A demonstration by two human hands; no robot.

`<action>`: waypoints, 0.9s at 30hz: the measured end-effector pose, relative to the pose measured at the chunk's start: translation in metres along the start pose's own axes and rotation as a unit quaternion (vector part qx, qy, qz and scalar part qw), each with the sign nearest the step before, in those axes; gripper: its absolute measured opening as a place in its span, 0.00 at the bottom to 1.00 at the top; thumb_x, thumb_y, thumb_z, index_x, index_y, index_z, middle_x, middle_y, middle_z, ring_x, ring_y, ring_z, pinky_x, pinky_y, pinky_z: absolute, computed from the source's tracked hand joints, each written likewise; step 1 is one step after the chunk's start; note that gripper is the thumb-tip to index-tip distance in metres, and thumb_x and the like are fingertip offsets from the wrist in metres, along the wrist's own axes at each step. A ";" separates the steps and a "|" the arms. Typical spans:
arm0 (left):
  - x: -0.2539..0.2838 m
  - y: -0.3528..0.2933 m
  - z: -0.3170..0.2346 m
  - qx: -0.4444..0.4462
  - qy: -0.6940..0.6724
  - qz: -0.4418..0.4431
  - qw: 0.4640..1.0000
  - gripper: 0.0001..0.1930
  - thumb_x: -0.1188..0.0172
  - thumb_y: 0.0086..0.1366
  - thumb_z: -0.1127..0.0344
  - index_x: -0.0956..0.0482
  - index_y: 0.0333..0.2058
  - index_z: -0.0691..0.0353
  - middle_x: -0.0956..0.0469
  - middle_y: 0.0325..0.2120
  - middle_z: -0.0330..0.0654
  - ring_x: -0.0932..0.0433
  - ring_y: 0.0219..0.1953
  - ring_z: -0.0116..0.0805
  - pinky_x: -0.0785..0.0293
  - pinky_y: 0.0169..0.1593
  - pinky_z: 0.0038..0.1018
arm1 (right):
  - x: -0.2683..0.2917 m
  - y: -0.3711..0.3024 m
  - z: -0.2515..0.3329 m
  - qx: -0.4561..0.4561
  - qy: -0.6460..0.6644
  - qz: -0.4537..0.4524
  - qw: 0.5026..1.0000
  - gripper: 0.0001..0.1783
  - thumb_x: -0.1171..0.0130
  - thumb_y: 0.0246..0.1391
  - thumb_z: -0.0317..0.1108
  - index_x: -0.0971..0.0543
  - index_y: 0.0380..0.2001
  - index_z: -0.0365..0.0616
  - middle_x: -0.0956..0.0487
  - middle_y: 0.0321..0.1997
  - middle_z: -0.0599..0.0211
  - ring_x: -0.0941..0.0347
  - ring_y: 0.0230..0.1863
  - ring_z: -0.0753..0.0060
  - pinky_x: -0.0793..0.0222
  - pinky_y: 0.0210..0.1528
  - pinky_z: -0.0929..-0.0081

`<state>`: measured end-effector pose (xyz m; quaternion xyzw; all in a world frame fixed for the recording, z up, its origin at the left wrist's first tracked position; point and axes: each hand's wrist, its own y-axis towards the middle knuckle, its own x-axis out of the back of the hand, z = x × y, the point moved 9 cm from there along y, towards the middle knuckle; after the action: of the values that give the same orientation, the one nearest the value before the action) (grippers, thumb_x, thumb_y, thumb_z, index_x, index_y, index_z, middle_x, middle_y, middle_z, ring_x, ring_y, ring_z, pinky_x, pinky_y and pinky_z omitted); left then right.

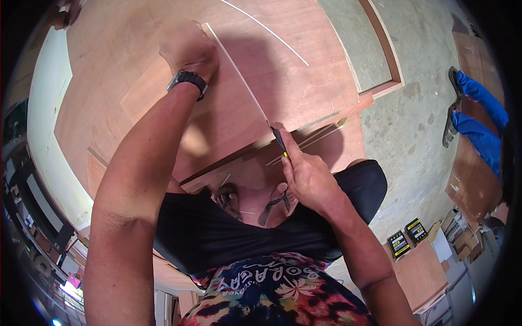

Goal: The person cuts sheets of plywood using a utility knife while holding the wood in place by hand on a larger board on the floor.

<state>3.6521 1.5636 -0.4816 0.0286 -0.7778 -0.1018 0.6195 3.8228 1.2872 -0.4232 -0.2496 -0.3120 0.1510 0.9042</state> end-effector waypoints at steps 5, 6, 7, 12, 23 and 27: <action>0.000 0.001 0.001 0.005 0.003 0.022 1.000 0.18 0.55 0.78 0.57 0.20 0.52 0.58 0.23 0.53 0.49 0.31 0.60 0.53 0.41 0.65 0.54 | -0.007 -0.017 -0.011 -0.017 -0.005 0.009 1.000 0.35 0.47 0.70 0.31 0.43 0.76 0.36 0.20 0.32 0.40 0.21 0.35 0.34 0.27 0.40 0.43; 0.000 0.001 0.000 0.006 0.000 0.031 1.000 0.17 0.55 0.78 0.58 0.21 0.53 0.59 0.24 0.53 0.50 0.32 0.60 0.52 0.42 0.66 0.54 | -0.007 -0.018 -0.011 -0.012 -0.007 0.005 1.000 0.35 0.47 0.70 0.31 0.43 0.76 0.35 0.20 0.31 0.40 0.21 0.35 0.34 0.27 0.40 0.43; 0.001 0.001 -0.002 0.006 -0.002 0.032 0.999 0.17 0.55 0.78 0.58 0.21 0.53 0.59 0.24 0.53 0.50 0.32 0.61 0.52 0.42 0.66 0.53 | -0.006 -0.019 -0.011 -0.006 -0.008 0.000 1.000 0.35 0.47 0.70 0.31 0.43 0.76 0.35 0.20 0.31 0.40 0.21 0.34 0.34 0.27 0.40 0.44; 0.002 0.004 -0.003 -0.004 0.000 0.008 1.000 0.17 0.55 0.78 0.58 0.21 0.52 0.58 0.24 0.52 0.50 0.31 0.60 0.52 0.41 0.65 0.53 | -0.009 -0.024 -0.015 -0.002 -0.032 -0.009 0.999 0.34 0.45 0.68 0.32 0.39 0.74 0.32 0.20 0.28 0.42 0.21 0.32 0.36 0.26 0.38 0.43; 0.010 -0.002 -0.003 0.000 -0.009 -0.014 1.000 0.11 0.50 0.75 0.61 0.20 0.45 0.57 0.23 0.46 0.47 0.29 0.56 0.51 0.39 0.61 0.51 | 0.053 0.069 0.049 0.152 0.041 -0.143 0.977 0.34 0.46 0.67 0.30 0.40 0.74 0.34 0.21 0.28 0.40 0.22 0.33 0.31 0.27 0.40 0.40; 0.014 0.001 -0.006 -0.001 -0.038 -0.014 0.999 0.11 0.50 0.76 0.61 0.21 0.45 0.58 0.24 0.47 0.48 0.31 0.59 0.52 0.40 0.63 0.51 | 0.052 0.153 0.065 0.169 0.074 -0.159 0.970 0.31 0.48 0.69 0.29 0.38 0.72 0.34 0.21 0.46 0.32 0.22 0.47 0.29 0.25 0.50 0.45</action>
<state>3.6551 1.5613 -0.4668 0.0354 -0.8002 -0.1121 0.5881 3.8023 1.4601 -0.4371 -0.0503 -0.2496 0.0366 0.9664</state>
